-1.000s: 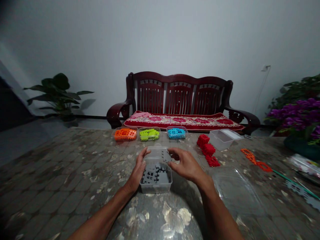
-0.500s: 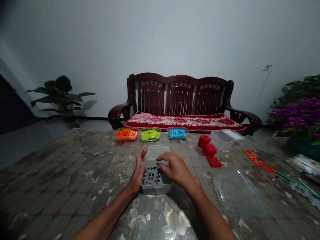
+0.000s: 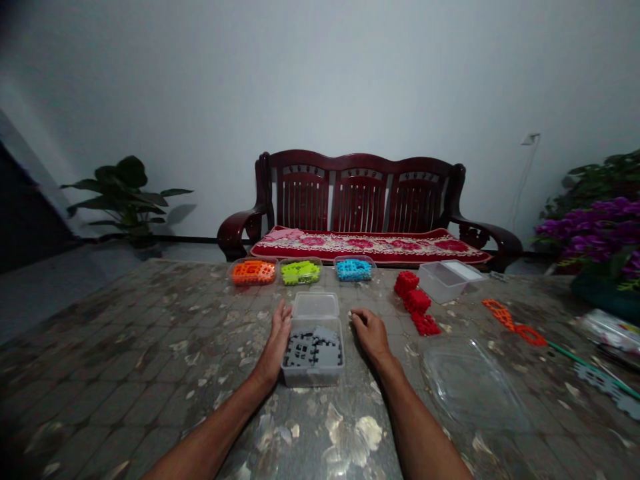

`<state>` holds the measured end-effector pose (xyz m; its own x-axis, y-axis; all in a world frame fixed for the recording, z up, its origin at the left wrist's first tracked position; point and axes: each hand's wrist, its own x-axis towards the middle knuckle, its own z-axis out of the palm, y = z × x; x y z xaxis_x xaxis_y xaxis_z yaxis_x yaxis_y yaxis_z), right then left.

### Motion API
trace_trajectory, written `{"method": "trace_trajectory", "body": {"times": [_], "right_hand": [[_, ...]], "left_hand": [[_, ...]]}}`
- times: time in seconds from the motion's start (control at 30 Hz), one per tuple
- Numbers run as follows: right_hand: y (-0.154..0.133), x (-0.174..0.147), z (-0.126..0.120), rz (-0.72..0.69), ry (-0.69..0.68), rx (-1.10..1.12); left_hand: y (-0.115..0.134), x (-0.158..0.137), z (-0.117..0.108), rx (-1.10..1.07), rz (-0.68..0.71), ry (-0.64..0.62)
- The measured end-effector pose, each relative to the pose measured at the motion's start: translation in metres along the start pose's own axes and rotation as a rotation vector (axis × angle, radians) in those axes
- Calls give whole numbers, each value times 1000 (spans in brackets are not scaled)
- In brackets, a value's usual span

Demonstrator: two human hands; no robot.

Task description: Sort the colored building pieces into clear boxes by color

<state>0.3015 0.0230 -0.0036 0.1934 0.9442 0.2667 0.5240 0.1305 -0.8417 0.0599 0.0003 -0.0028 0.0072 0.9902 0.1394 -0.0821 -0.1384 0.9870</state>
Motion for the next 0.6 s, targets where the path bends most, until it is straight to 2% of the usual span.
{"method": "trace_trajectory", "body": {"times": [0.1,0.33,0.47,0.6], "right_hand": [[2,-6,4,-14,-41,65],[-20,-18,9,7,-269,410],[-30,-23,12,81,-303,537],[-36,-23,11,112,-285,543]], "left_hand": [[4,-1,-1,-33,-45,-58],[9,2,1,-170,-50,-138],[6,9,3,-136,-43,-185],[4,15,4,-61,-4,-196]]}}
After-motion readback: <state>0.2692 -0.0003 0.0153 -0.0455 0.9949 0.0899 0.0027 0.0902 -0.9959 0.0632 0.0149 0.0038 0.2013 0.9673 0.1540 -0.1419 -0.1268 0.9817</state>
